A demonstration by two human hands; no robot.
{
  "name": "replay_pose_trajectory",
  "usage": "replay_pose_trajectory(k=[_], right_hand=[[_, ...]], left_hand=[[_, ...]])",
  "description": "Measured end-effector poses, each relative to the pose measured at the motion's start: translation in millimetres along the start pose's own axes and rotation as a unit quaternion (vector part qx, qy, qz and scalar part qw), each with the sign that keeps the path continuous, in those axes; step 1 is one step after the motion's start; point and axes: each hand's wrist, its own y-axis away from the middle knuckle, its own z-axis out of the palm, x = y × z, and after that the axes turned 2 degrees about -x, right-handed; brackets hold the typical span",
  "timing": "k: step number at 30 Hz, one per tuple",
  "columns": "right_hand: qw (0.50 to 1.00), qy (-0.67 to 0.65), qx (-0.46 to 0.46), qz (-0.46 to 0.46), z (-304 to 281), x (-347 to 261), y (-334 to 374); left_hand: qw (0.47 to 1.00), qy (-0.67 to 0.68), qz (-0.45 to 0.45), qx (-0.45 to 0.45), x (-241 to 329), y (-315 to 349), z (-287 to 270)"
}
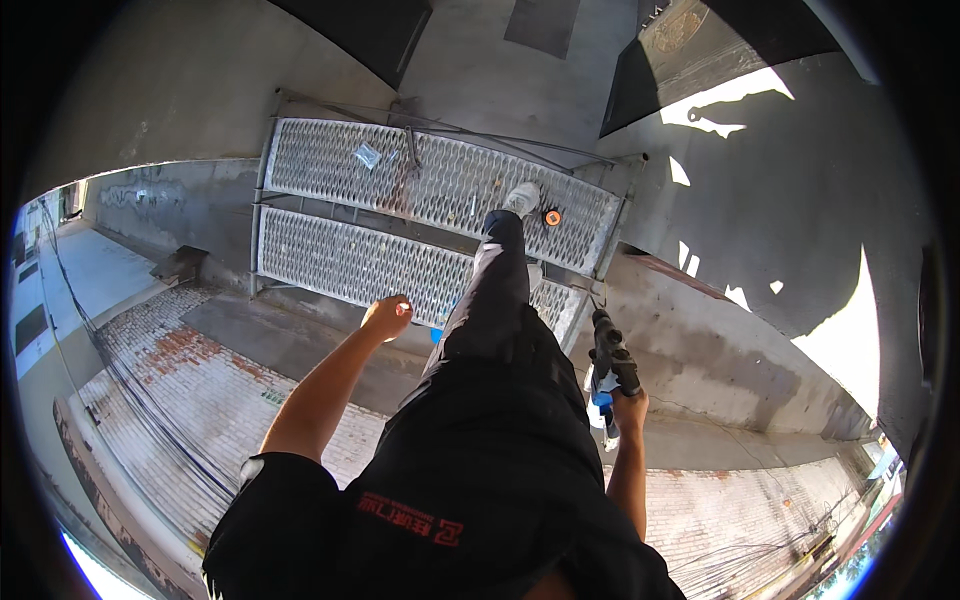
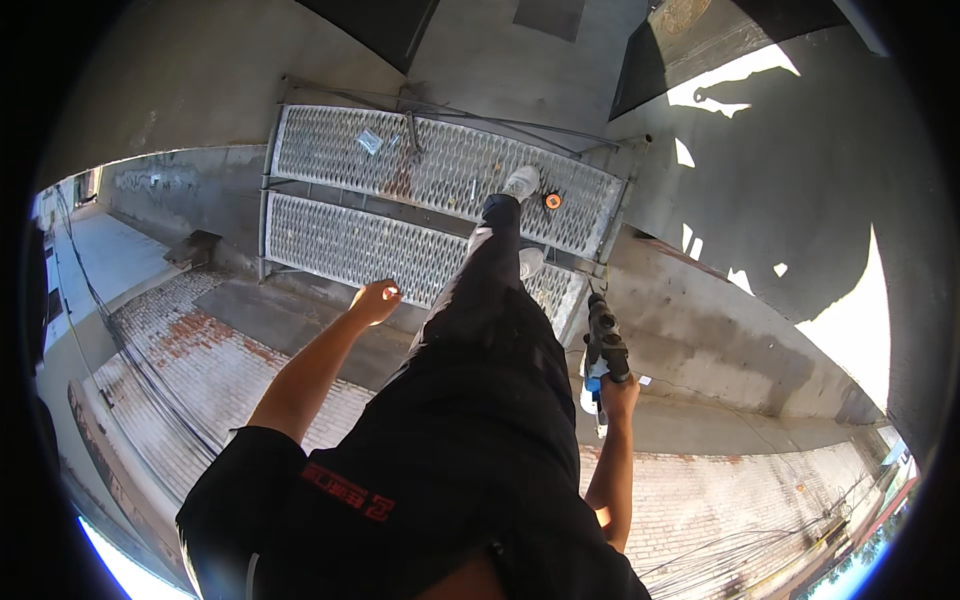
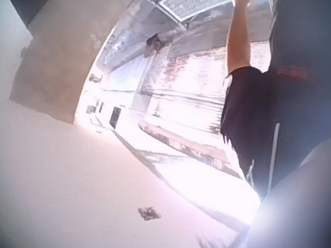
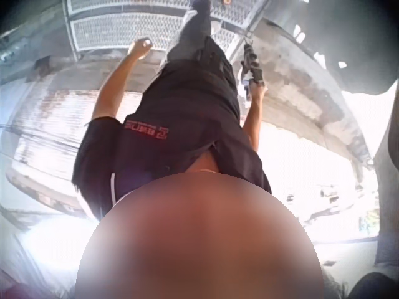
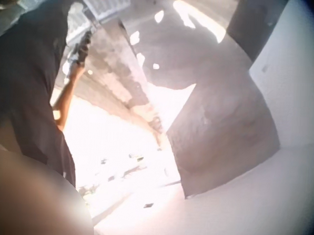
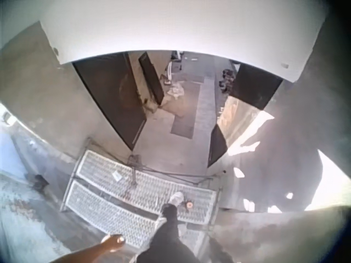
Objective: The person uses a hammer drill to create holes in a concrete wall while standing on scaffolding. They insert metal anchors into the drilled holes and prepare additional anchors from a plastic bag.
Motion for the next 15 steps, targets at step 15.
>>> replay_pose_trajectory(k=[15], right_hand=[[0.991, 0.115, -0.021, -0.068, 27.9, -57.5, 7.4]], left_hand=[[0.994, -0.058, -0.068, -0.060, -102.4, 58.8, 35.4]])
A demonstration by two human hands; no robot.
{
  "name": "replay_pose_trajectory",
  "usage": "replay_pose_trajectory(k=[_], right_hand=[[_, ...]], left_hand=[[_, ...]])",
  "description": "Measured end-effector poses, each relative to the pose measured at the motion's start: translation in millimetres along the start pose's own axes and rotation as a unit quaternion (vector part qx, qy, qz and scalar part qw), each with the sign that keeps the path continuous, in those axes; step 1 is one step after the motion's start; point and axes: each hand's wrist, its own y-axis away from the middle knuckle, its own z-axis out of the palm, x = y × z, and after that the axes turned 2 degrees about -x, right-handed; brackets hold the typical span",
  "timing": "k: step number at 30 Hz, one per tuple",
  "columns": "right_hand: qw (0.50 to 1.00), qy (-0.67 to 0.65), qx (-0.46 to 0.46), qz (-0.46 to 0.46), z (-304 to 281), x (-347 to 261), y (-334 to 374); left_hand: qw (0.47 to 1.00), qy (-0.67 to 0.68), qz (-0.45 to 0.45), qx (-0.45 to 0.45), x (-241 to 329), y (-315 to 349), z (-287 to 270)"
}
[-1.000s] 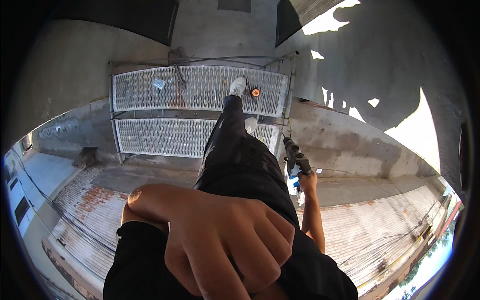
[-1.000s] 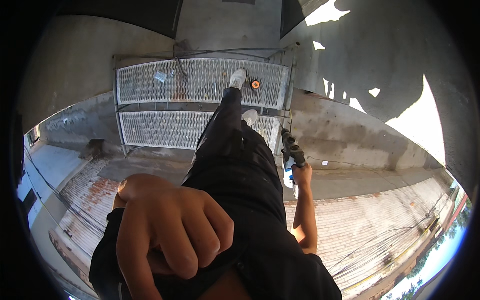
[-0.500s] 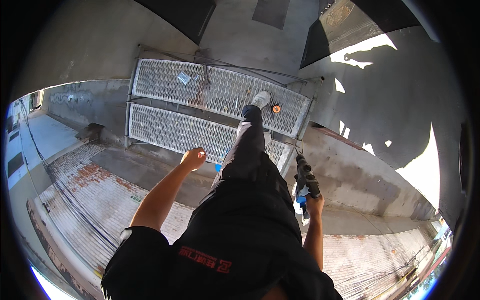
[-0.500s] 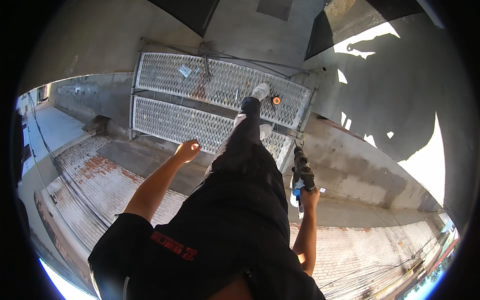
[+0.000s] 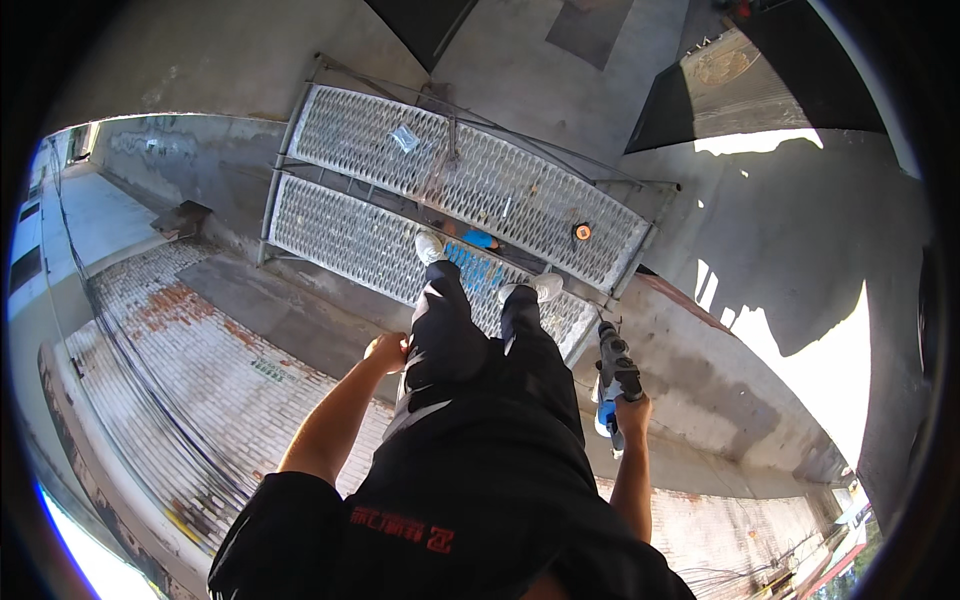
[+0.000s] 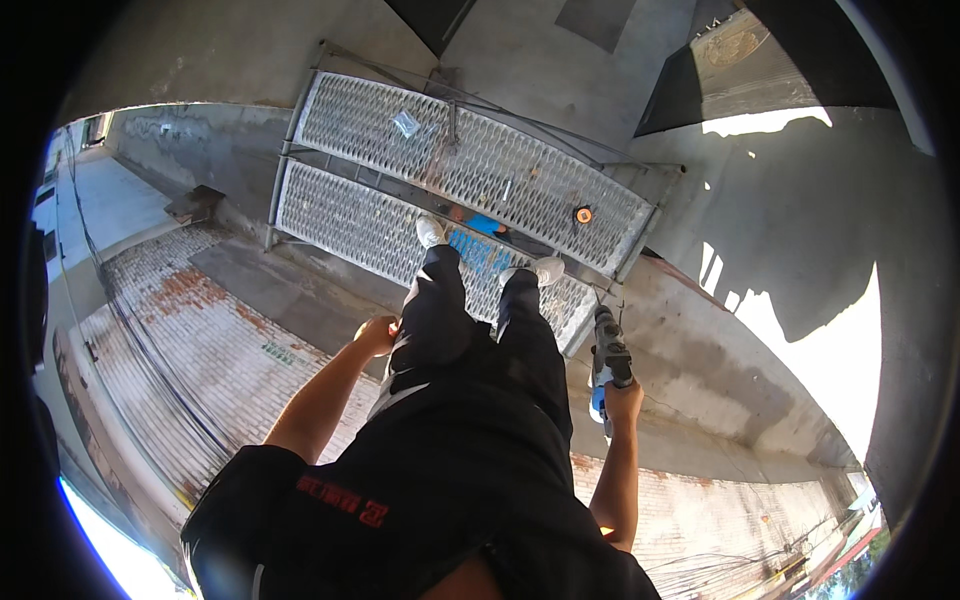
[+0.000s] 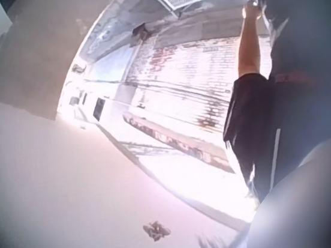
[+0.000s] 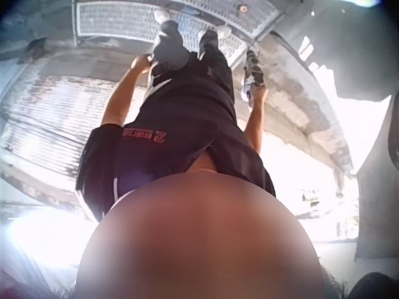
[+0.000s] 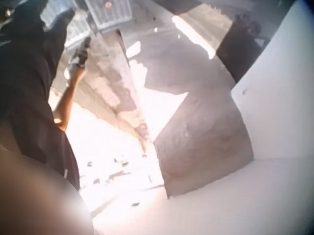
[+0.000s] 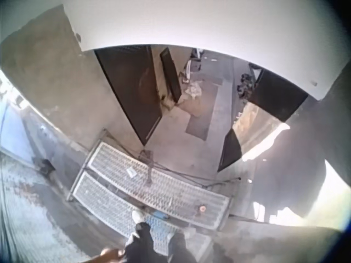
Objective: The person uses a hammer drill to create holes in a concrete wall while standing on scaffolding. They insert metal anchors into the drilled holes and prepare additional anchors from a plastic bag.
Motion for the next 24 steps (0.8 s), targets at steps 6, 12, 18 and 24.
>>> replay_pose_trajectory(k=[6, 12, 18, 24], right_hand=[[1.000, 0.014, 0.020, -0.008, 10.9, -69.6, -2.1], [0.998, -0.037, 0.051, -0.001, 19.3, -150.4, -0.6], [0.978, -0.203, 0.037, 0.008, 38.4, -236.7, -0.3], [0.985, -0.165, 0.013, -0.039, 64.6, -301.4, -24.7]], left_hand=[[0.954, 0.301, 0.008, 0.008, -88.2, -2.5, -8.4], [0.941, 0.339, -0.010, 0.007, -163.8, -14.0, -34.5], [0.924, 0.379, -0.038, 0.037, -244.3, -48.5, -78.9], [0.852, 0.505, -0.033, 0.132, -248.0, -47.9, -107.8]])
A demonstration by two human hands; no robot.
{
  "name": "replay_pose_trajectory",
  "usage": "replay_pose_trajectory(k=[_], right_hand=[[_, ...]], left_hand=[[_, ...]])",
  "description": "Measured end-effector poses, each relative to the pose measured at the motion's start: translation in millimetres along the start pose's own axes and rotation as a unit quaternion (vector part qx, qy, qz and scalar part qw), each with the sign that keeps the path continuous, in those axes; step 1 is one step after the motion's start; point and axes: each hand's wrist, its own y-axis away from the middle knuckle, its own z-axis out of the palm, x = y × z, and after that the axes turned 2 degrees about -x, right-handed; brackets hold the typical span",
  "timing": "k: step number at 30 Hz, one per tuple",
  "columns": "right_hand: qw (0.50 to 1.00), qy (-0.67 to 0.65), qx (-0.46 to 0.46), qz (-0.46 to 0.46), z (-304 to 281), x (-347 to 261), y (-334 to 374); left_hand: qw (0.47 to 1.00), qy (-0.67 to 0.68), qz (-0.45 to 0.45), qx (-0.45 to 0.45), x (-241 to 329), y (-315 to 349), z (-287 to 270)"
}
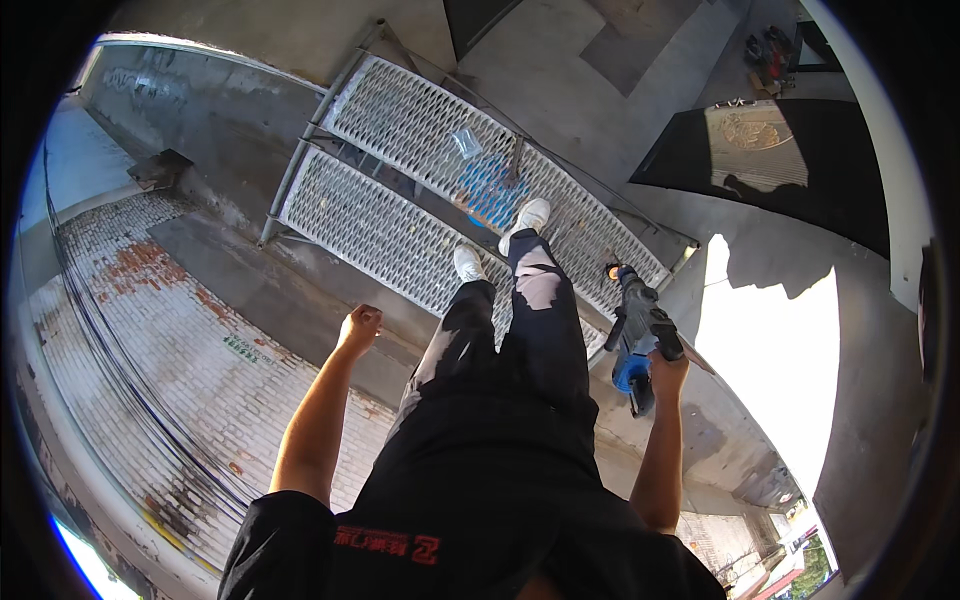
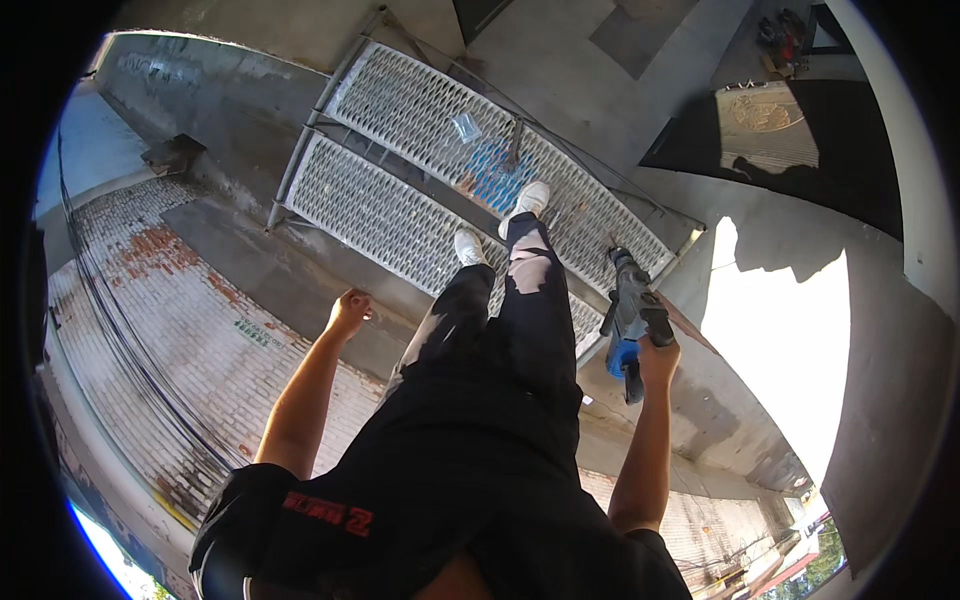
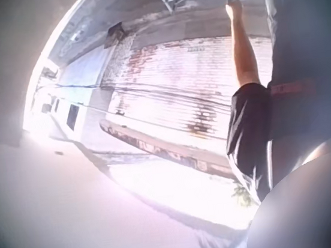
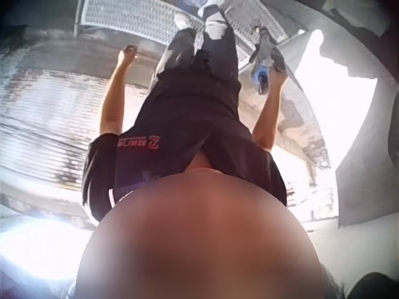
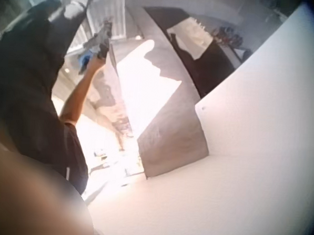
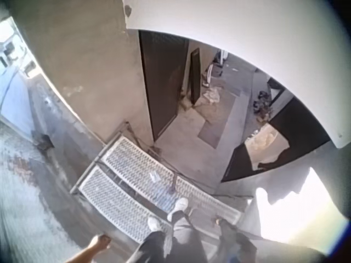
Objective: The person uses a hammer drill to create holes in a concrete wall while standing on scaffolding. They insert metal anchors into the drilled holes and prepare additional anchors from a plastic bag.
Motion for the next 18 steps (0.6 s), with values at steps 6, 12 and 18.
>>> replay_pose_trajectory(k=[6, 12, 18], right_hand=[[0.991, 0.102, -0.060, -0.064, 51.1, -37.3, -66.5], [0.959, 0.252, -0.083, -0.094, 102.2, -90.4, -105.6], [0.945, 0.271, -0.117, -0.141, 135.6, -130.5, -124.7]], left_hand=[[0.997, 0.077, -0.008, -0.005, 2.1, 26.6, 21.9], [0.989, 0.096, -0.114, -0.008, 20.8, 57.4, 29.3], [0.990, 0.089, -0.095, 0.047, 97.8, 39.3, 44.1]])
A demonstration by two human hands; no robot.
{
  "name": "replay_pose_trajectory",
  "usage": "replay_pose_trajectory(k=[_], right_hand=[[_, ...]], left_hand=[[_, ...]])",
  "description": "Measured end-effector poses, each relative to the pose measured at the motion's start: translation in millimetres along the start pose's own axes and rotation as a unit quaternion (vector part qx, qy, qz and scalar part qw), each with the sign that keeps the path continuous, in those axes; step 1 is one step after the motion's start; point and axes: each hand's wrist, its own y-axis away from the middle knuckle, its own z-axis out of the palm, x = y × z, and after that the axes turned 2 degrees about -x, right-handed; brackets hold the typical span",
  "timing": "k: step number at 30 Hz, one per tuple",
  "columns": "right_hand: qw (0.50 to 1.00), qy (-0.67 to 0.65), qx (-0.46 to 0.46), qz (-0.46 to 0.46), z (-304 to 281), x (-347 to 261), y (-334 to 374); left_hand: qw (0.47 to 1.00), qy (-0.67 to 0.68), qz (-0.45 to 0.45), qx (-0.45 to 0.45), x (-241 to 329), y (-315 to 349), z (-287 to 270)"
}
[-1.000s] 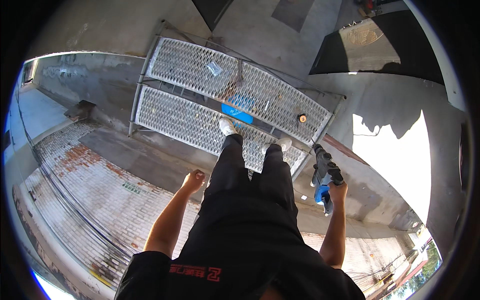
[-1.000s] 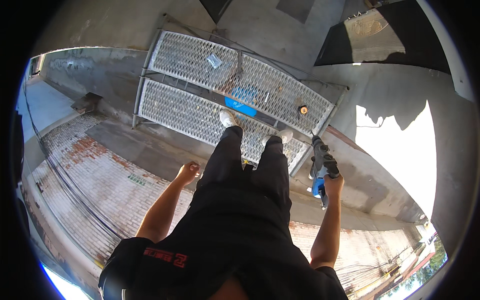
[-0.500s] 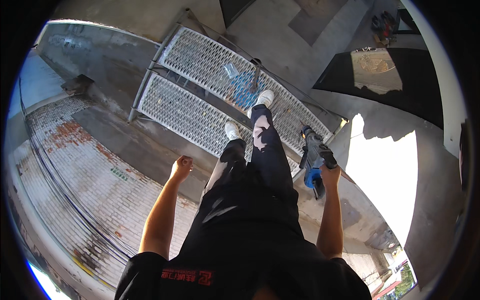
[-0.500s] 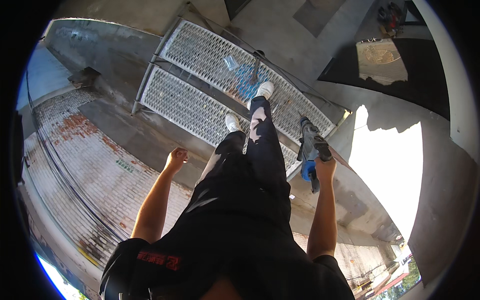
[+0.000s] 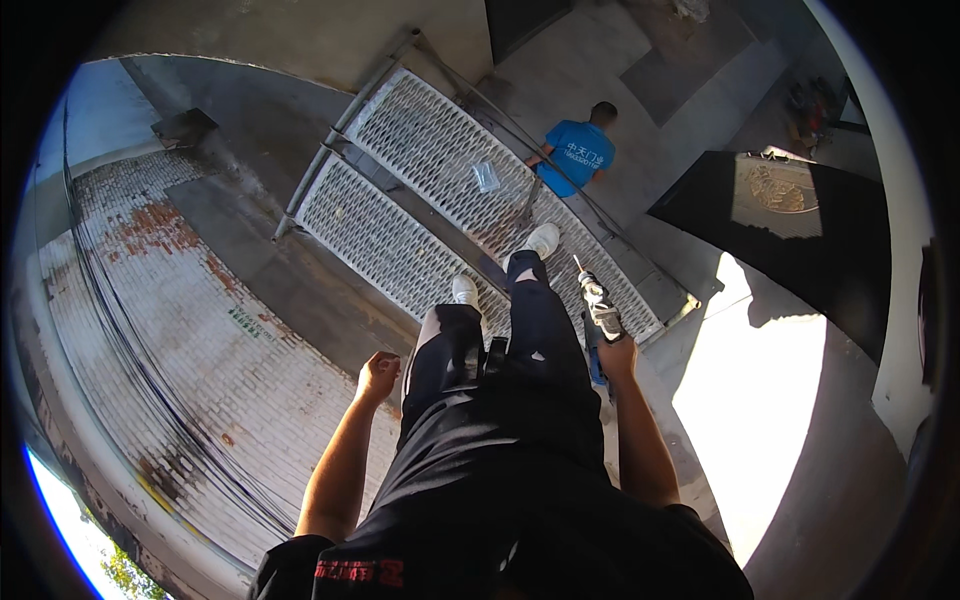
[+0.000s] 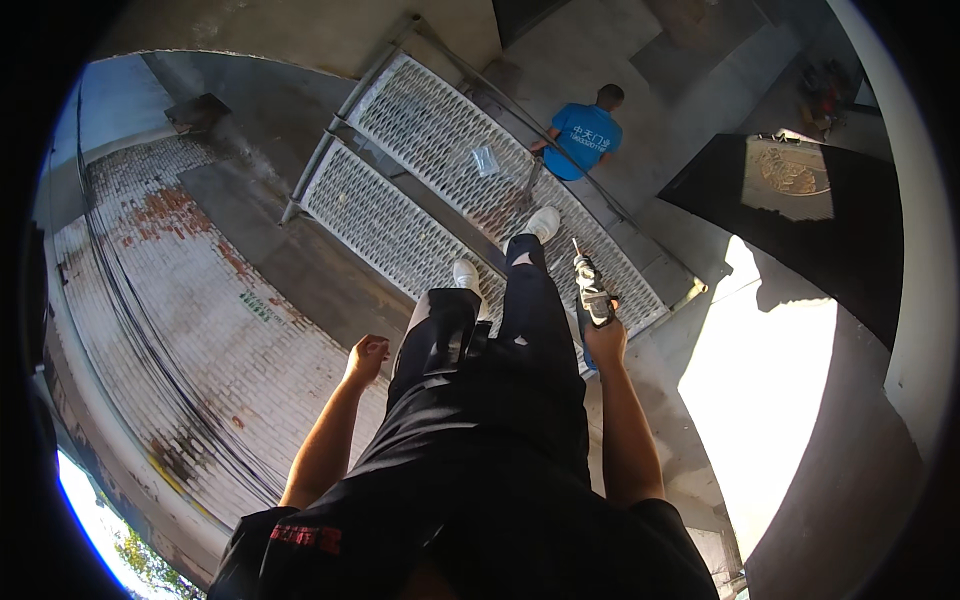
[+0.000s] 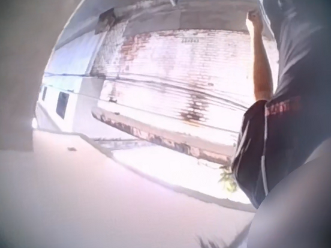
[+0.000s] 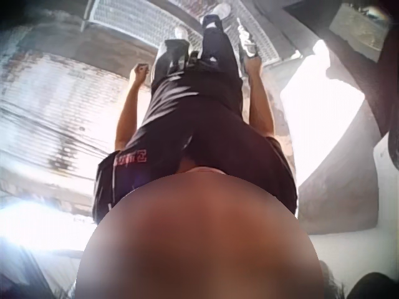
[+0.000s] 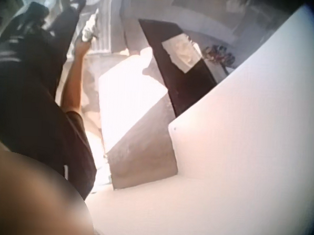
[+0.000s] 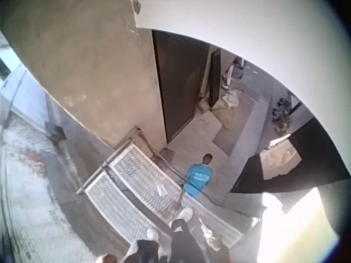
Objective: The person uses a hammer drill to create holes in a concrete wall while standing on scaffolding. They insert metal anchors into the drilled holes and prepare additional anchors from a plastic bag.
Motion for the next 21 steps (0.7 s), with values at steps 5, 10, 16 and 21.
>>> replay_pose_trajectory(k=[5, 10, 16, 21], right_hand=[[0.997, 0.061, -0.027, 0.050, 9.6, -30.2, -8.5], [0.998, -0.016, 0.036, 0.057, 28.9, -53.4, -1.9], [0.989, -0.004, 0.127, 0.072, 80.2, -84.5, 43.2], [0.977, -0.074, 0.151, 0.129, 117.5, -112.8, 70.6]], left_hand=[[0.981, -0.170, 0.083, 0.053, 86.2, 3.1, 14.2], [0.982, -0.172, 0.068, 0.040, 109.4, -25.9, -32.4], [0.973, -0.225, 0.031, 0.031, 43.7, -90.2, -168.6], [0.978, -0.185, 0.023, 0.091, -16.8, -112.4, -296.9]])
